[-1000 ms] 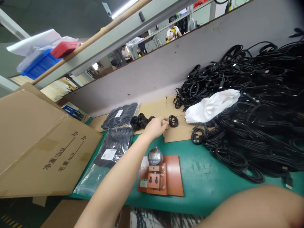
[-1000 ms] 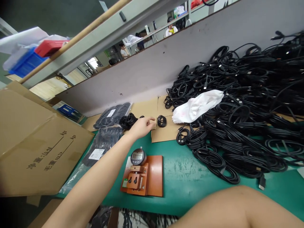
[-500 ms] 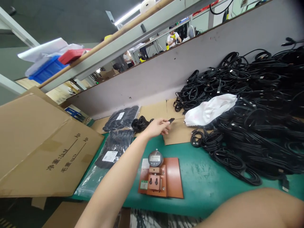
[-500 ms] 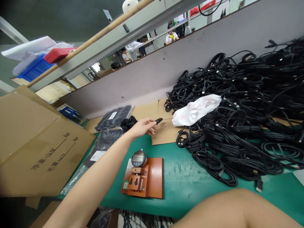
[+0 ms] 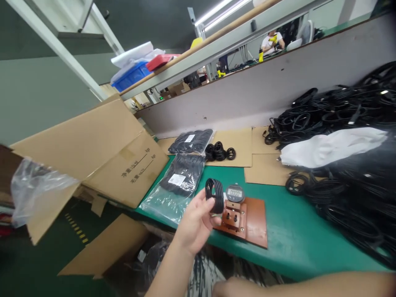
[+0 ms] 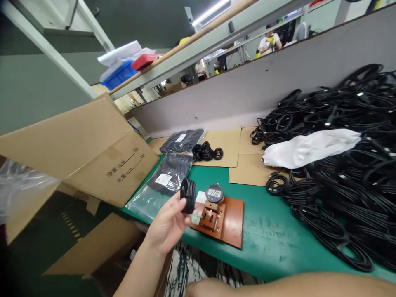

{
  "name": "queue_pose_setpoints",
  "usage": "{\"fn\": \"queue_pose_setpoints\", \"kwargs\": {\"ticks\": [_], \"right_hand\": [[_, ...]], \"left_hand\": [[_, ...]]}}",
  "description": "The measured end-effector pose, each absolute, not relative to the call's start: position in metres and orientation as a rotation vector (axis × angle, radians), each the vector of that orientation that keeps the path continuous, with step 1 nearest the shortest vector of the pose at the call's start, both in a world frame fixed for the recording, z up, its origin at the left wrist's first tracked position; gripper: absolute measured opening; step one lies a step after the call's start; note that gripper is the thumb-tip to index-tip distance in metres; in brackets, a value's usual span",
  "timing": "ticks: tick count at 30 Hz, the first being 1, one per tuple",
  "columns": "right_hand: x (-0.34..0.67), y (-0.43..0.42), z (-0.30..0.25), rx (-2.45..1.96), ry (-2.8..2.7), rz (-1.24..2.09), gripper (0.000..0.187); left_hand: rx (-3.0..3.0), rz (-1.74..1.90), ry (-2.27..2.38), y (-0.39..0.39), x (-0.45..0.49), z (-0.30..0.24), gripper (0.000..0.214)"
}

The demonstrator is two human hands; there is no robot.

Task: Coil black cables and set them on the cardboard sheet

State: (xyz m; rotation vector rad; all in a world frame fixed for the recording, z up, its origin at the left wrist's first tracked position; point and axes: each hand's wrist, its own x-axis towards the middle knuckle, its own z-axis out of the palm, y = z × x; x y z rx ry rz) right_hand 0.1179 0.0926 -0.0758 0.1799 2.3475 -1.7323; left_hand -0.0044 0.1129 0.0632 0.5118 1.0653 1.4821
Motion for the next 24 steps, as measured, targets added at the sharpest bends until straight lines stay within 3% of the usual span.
{"fn": "queue_pose_setpoints", "kwargs": {"ticks": [4, 10, 24], "right_hand": [[0.116, 0.092, -0.075, 0.231, 2.346, -1.665, 0.013], [0.127, 0.091, -0.056, 0.279, 2.389, -1.617, 0.024], [0.131, 0.089, -0.039, 0.425, 2.412, -2.013, 0.01]], "left_hand": [[0.449, 1.474, 1.076, 0.091, 0.004, 0.052, 0.021], [0.443, 1.569, 1.251, 0.074, 0.016, 0.038, 0.017], [0.447, 1.595, 1.477, 0.021, 0.013, 0.034, 0.019]]}}
